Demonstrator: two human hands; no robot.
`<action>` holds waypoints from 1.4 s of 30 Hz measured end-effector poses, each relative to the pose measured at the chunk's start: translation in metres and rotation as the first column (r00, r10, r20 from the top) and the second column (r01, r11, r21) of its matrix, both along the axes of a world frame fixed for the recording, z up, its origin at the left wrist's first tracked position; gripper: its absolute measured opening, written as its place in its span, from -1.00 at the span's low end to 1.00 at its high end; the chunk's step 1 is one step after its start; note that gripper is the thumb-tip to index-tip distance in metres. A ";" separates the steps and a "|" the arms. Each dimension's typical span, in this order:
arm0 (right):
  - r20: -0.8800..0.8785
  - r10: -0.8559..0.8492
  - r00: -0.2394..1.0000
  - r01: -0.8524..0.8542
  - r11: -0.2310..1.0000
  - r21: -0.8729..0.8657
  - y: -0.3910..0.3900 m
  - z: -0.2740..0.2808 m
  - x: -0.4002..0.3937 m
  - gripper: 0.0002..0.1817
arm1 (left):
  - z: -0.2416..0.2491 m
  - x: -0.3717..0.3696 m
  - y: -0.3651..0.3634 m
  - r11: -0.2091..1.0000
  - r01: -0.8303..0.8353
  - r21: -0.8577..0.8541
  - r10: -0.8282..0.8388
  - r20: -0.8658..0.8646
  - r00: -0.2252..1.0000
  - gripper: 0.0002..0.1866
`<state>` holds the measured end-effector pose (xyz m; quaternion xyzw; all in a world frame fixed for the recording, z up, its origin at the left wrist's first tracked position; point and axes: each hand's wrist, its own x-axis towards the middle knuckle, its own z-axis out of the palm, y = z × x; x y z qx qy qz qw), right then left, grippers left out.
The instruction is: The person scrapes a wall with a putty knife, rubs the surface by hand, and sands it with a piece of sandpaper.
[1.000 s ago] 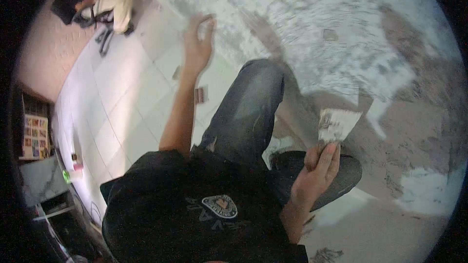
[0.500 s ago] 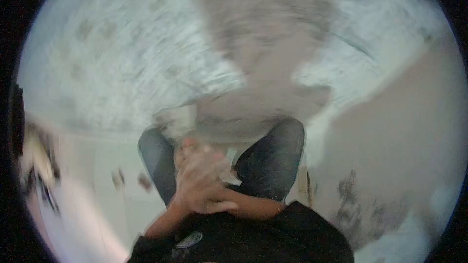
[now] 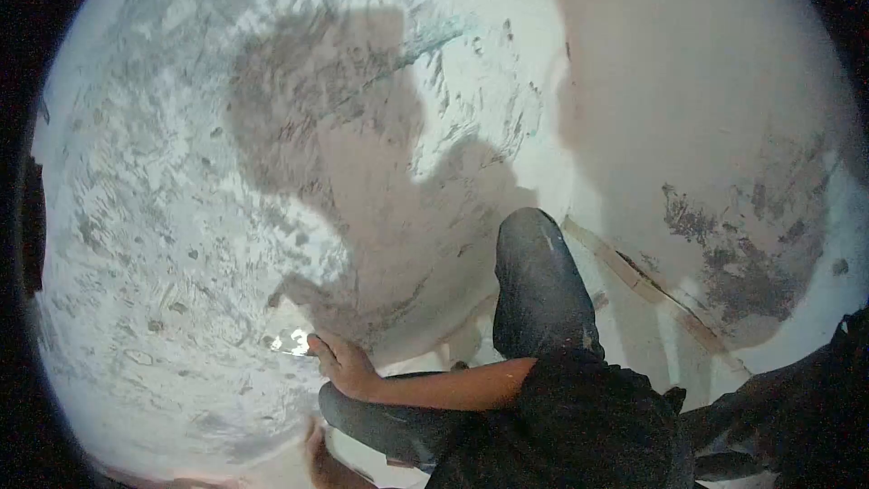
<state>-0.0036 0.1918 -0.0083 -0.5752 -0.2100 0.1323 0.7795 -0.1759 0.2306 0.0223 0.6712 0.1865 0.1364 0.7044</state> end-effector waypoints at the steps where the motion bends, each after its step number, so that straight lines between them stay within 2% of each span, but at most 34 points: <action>1: -0.068 0.010 0.998 -0.016 0.996 -0.084 0.009 -0.014 -0.009 -0.49 | -0.006 0.001 0.003 1.000 0.005 0.007 -0.005 0.011 1.000 0.12; 3: -0.167 0.216 0.962 -0.211 0.976 0.050 0.016 -0.007 -0.064 -0.40 | -0.010 0.003 0.006 0.986 0.004 0.165 -0.018 0.083 0.996 0.12; 4: -0.137 0.214 0.967 -0.208 0.976 0.058 0.013 0.005 -0.062 -0.40 | -0.011 0.010 0.008 0.970 -0.002 0.245 -0.030 0.128 0.991 0.12; 6: 0.051 0.444 0.895 -0.445 0.876 0.184 -0.001 0.023 -0.055 -0.59 | -0.016 0.024 0.010 0.920 -0.021 0.391 -0.066 0.207 0.976 0.11; 7: 0.006 0.429 0.903 -0.407 0.853 0.327 -0.010 0.039 -0.041 -0.64 | -0.016 0.029 0.014 0.883 -0.028 0.468 -0.091 0.229 0.969 0.11; 8: 0.014 0.418 0.908 -0.398 0.853 0.337 -0.014 0.041 -0.034 -0.64 | -0.019 0.032 0.016 0.844 -0.035 0.535 -0.116 0.246 0.962 0.11; 9: -0.050 0.443 0.895 -0.410 0.861 0.301 -0.018 0.039 -0.027 -0.53 | -0.023 0.034 0.017 0.802 -0.042 0.596 -0.141 0.257 0.956 0.11; 10: -0.119 0.463 0.878 -0.421 0.866 0.269 -0.019 0.033 -0.021 -0.34 | -0.026 0.034 0.019 0.755 -0.047 0.654 -0.167 0.262 0.951 0.10; 12: -0.094 0.493 0.865 -0.454 0.848 0.273 -0.005 0.016 -0.036 -0.39 | -0.033 0.032 0.023 0.649 -0.070 0.758 -0.207 0.265 0.942 0.10; 14: -0.379 0.557 0.739 -0.442 0.825 0.351 -0.019 0.028 -0.044 -0.47 | -0.036 0.042 0.019 0.538 -0.138 0.832 -0.241 0.309 0.920 0.10; 15: -0.180 0.416 0.891 -0.340 0.875 0.344 -0.035 0.039 -0.036 -0.48 | -0.035 0.052 0.017 0.474 -0.175 0.863 -0.268 0.331 0.905 0.10; 16: -0.165 0.412 0.896 -0.336 0.872 0.356 -0.053 0.050 -0.020 -0.48 | -0.032 0.060 0.017 0.402 -0.203 0.893 -0.298 0.338 0.893 0.09; 18: -0.265 0.278 0.923 -0.093 0.831 0.548 -0.086 0.067 0.009 -0.67 | -0.030 0.073 0.018 0.257 -0.251 0.933 -0.364 0.334 0.870 0.09; 19: -0.131 0.123 0.984 -0.029 0.829 0.558 -0.081 0.056 0.012 -0.65 | -0.029 0.075 0.019 0.182 -0.267 0.946 -0.390 0.319 0.864 0.09; 20: -0.149 0.125 0.981 -0.017 0.819 0.574 -0.068 0.048 0.001 -0.65 | -0.027 0.071 0.020 0.103 -0.274 0.956 -0.414 0.291 0.862 0.09; 22: -0.149 0.095 0.984 -0.020 0.896 0.443 -0.057 0.055 -0.025 -0.63 | -0.027 0.055 0.019 -0.047 -0.290 0.956 -0.437 0.241 0.867 0.08; 23: -0.375 0.382 0.844 -0.226 0.889 0.397 -0.071 0.057 -0.032 -0.64 | -0.027 0.055 0.017 -0.114 -0.315 0.942 -0.447 0.235 0.863 0.08; 24: -0.366 0.389 0.845 -0.237 0.887 0.397 -0.089 0.050 -0.018 -0.64 | -0.025 0.060 0.013 -0.179 -0.347 0.921 -0.458 0.234 0.858 0.08; 25: -0.217 0.266 0.939 -0.168 0.907 0.386 -0.104 0.039 0.010 -0.64 | -0.003 0.077 -0.001 -0.261 -0.394 0.881 -0.483 0.234 0.844 0.08; 26: -0.080 0.125 0.989 -0.085 0.919 0.385 -0.118 0.030 0.028 -0.63 | 0.030 0.087 0.002 -0.042 -0.252 0.967 -0.391 0.216 0.895 -0.11; 27: -0.116 0.039 0.992 0.007 0.929 0.371 -0.139 0.030 0.045 -0.62 | 0.052 0.095 -0.002 0.003 -0.334 0.943 -0.230 0.325 0.917 -0.27; 28: -0.158 -0.044 0.986 0.098 0.931 0.353 -0.161 0.036 0.066 -0.61 | 0.072 0.104 0.002 -0.086 -0.452 0.888 -0.125 0.440 0.889 -0.32; 29: -0.149 -0.156 0.976 0.187 0.958 0.219 -0.192 0.064 0.075 -0.59 | 0.088 0.109 0.000 -0.245 -0.572 0.783 -0.166 0.548 0.820 -0.44; 30: -0.130 -0.259 0.957 0.270 0.960 0.077 -0.218 0.091 0.081 -0.57 | 0.104 0.116 -0.016 -0.256 -0.559 0.789 -0.159 0.536 0.829 -0.44; 32: 0.029 -0.305 0.952 0.304 0.952 0.046 -0.221 0.086 0.124 -0.56 | 0.141 0.150 -0.062 -0.217 -0.689 0.692 -0.539 0.503 0.675 -0.61; 34: 0.085 -0.305 0.949 0.299 0.951 0.082 -0.229 0.101 0.151 -0.57 | 0.175 0.194 -0.112 -0.459 -0.534 0.710 -0.592 0.203 0.780 -0.49; 36: 0.139 -0.307 0.942 0.291 0.949 0.126 -0.229 0.112 0.177 -0.59 | 0.199 0.240 -0.155 -0.498 -0.341 0.797 -0.564 0.000 0.825 -0.35; 38: 0.242 -0.426 0.872 0.342 0.883 0.321 -0.226 0.117 0.204 -0.66 | 0.204 0.288 -0.165 -0.592 -0.393 0.704 -0.583 -0.037 0.811 -0.26; 42: 0.121 -0.319 0.940 0.245 0.877 0.414 -0.242 0.146 0.226 -0.68 | 0.214 0.357 -0.182 -0.569 -0.367 0.736 -0.604 -0.071 0.794 -0.26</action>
